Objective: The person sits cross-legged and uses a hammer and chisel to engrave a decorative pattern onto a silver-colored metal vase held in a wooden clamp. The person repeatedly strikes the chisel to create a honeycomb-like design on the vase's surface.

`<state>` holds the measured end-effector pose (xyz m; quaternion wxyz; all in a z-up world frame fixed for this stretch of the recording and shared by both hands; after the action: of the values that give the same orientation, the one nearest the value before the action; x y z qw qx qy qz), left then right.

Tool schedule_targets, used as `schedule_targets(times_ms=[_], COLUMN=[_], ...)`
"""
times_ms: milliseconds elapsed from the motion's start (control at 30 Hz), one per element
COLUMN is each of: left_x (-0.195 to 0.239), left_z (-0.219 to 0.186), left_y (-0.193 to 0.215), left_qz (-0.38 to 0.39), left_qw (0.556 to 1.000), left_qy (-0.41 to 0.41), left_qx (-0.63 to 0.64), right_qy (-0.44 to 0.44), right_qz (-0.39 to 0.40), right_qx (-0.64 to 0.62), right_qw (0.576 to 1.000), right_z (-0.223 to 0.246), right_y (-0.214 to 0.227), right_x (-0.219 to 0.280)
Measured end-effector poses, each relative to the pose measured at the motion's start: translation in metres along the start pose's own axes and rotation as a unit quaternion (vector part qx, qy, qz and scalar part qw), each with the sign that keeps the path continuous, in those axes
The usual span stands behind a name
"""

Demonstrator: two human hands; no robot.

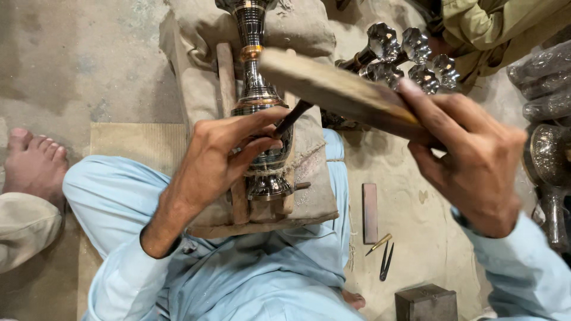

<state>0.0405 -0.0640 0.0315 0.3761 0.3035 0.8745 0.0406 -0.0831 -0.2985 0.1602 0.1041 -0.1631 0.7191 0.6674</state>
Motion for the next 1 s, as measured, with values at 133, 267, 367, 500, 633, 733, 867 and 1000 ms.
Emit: schedule_targets(times_ms=[133,267,367,500,633,733,867,1000], left_x=[-0.004,-0.008,-0.008,-0.011,-0.014,-0.017,-0.023,-0.025], left_z=[0.002,0.001,0.007,0.013,0.009,0.007,0.006,-0.001], left_y=[-0.001,-0.001,-0.004,-0.013,-0.012,-0.009,-0.008,-0.007], left_qz=[0.053,0.075,0.127,0.178,0.192,0.224,0.273,0.273], left_qw=[0.998,0.996,0.991,0.982,0.975,0.969,0.954,0.948], left_qy=[0.019,-0.036,-0.03,-0.043,-0.096,-0.085,-0.086,-0.136], left_qx=[-0.036,-0.027,-0.029,-0.054,-0.056,-0.059,-0.086,-0.089], right_qy=[-0.041,-0.059,-0.092,-0.067,-0.079,-0.105,-0.056,-0.038], right_qz=[-0.008,-0.067,-0.024,-0.115,-0.124,-0.168,-0.154,-0.209], right_qx=[-0.041,-0.098,-0.105,-0.13,-0.109,-0.153,-0.095,-0.142], right_qw=[0.998,0.991,0.99,0.983,0.983,0.968,0.982,0.967], right_z=[-0.003,-0.012,-0.022,-0.029,-0.03,-0.028,-0.025,-0.028], right_y=[-0.01,-0.023,-0.039,-0.06,-0.073,-0.083,-0.094,-0.1], right_x=[0.021,0.041,0.059,0.08,0.099,0.109,0.111,0.12])
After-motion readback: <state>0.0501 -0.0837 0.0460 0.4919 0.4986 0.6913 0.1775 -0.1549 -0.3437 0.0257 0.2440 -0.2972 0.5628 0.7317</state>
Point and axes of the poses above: each hand's wrist, its own x-axis away from the middle knuckle, its own y-axis out of the back of the hand, z = x × y, the point moved 4 cm from there along -x, towards the middle knuckle, and after that the axes turned 9 degrees about -y, right-handed, at the moved point
